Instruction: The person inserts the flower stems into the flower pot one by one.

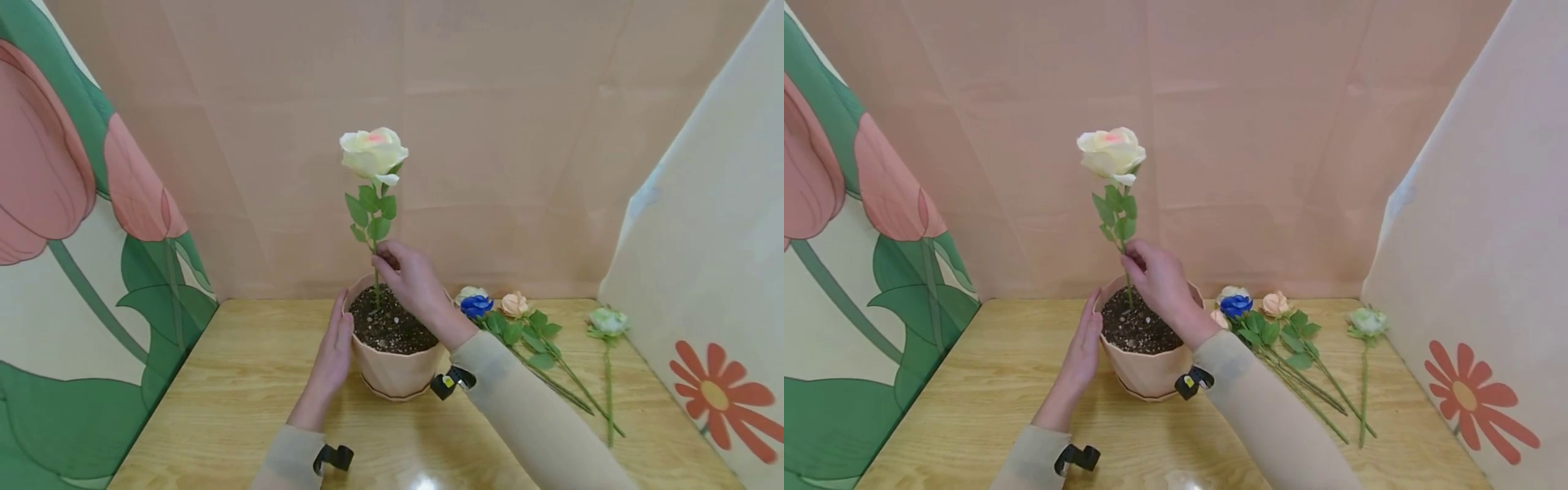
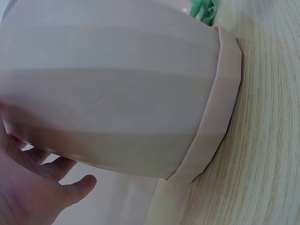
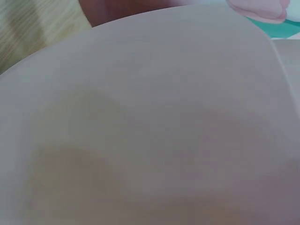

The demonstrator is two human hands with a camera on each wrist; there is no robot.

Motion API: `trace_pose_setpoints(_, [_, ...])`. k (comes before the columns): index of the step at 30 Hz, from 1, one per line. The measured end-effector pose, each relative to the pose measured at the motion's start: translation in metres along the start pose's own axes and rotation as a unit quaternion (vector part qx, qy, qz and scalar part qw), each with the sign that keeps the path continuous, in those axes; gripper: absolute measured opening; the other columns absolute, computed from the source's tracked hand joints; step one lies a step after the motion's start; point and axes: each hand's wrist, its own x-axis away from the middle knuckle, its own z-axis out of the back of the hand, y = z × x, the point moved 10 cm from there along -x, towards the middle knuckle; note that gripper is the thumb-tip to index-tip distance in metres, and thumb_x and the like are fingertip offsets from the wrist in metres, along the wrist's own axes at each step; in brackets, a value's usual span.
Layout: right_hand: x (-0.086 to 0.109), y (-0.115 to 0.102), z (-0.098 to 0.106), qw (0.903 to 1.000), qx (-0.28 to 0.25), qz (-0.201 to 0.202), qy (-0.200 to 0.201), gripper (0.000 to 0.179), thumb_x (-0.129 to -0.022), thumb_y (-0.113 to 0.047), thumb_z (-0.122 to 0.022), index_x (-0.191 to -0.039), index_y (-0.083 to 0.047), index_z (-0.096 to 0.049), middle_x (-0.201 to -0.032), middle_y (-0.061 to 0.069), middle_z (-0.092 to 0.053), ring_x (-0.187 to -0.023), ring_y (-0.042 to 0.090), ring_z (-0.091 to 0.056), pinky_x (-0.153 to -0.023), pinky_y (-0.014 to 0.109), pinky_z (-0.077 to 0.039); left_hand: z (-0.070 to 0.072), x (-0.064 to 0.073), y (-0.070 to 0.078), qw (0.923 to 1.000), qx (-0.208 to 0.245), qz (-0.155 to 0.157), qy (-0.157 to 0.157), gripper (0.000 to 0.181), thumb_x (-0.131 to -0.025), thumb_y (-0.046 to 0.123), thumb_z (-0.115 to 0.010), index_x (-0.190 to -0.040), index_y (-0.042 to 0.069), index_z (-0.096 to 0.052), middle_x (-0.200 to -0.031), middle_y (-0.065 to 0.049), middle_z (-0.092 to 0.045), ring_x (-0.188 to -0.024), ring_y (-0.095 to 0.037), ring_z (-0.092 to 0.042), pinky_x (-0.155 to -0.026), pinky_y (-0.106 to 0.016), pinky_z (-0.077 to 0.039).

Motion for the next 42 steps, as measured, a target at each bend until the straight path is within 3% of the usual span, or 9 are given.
trace_pose_setpoints(10, [0.016, 0.013, -0.008, 0.9993, 0.033, -0.005, -0.017, 0.013, -0.113, -0.016, -0.067, -0.108, -0.009, -0.076, -0.090, 0.005, -0.075, -0.079, 0.016, -0.067, -0.073, 0.038, -0.060, -0.003, 0.001, -0.003, 0.9999, -0.007, 0.008, -0.001, 0.059, -0.123, 0.042, -0.027, -0.179, 0.031, -0.015, -0.183, 0.001, -0.020, -0.165, -0.038, -0.023, -0.132, -0.065, -0.018])
trace_pose_setpoints(19, [0.023, 0.011, -0.001, 0.9993, 0.034, 0.011, 0.010, 0.013, -0.112, -0.013, -0.066, -0.102, -0.009, -0.072, -0.082, 0.000, -0.066, -0.073, 0.017, -0.061, -0.067, 0.038, -0.054, -0.003, -0.001, -0.003, 1.0000, -0.008, 0.001, -0.001, 0.058, -0.123, 0.037, -0.028, -0.179, 0.029, -0.017, -0.183, -0.003, -0.020, -0.164, -0.041, -0.024, -0.132, -0.067, -0.016])
trace_pose_setpoints(28, [0.017, 0.012, -0.005, 0.9985, 0.051, 0.020, 0.006, 0.008, -0.109, -0.012, -0.072, -0.104, -0.008, -0.077, -0.085, 0.003, -0.074, -0.076, 0.017, -0.067, -0.071, 0.040, -0.059, -0.001, -0.001, -0.002, 0.9999, -0.009, 0.003, -0.001, 0.058, -0.123, 0.039, -0.027, -0.179, 0.028, -0.017, -0.183, -0.007, -0.020, -0.164, -0.042, -0.024, -0.132, -0.066, -0.017])
trace_pose_setpoints(42, [0.020, 0.000, -0.010, 0.9938, 0.087, 0.067, 0.016, 0.006, -0.105, -0.010, -0.077, -0.101, -0.007, -0.080, -0.086, 0.003, -0.077, -0.076, 0.017, -0.071, -0.071, 0.042, -0.061, 0.002, 0.000, 0.002, 1.0000, -0.002, -0.006, 0.002, 0.058, -0.123, 0.035, -0.027, -0.179, 0.023, -0.016, -0.183, -0.008, -0.020, -0.165, -0.041, -0.023, -0.133, -0.064, -0.018])
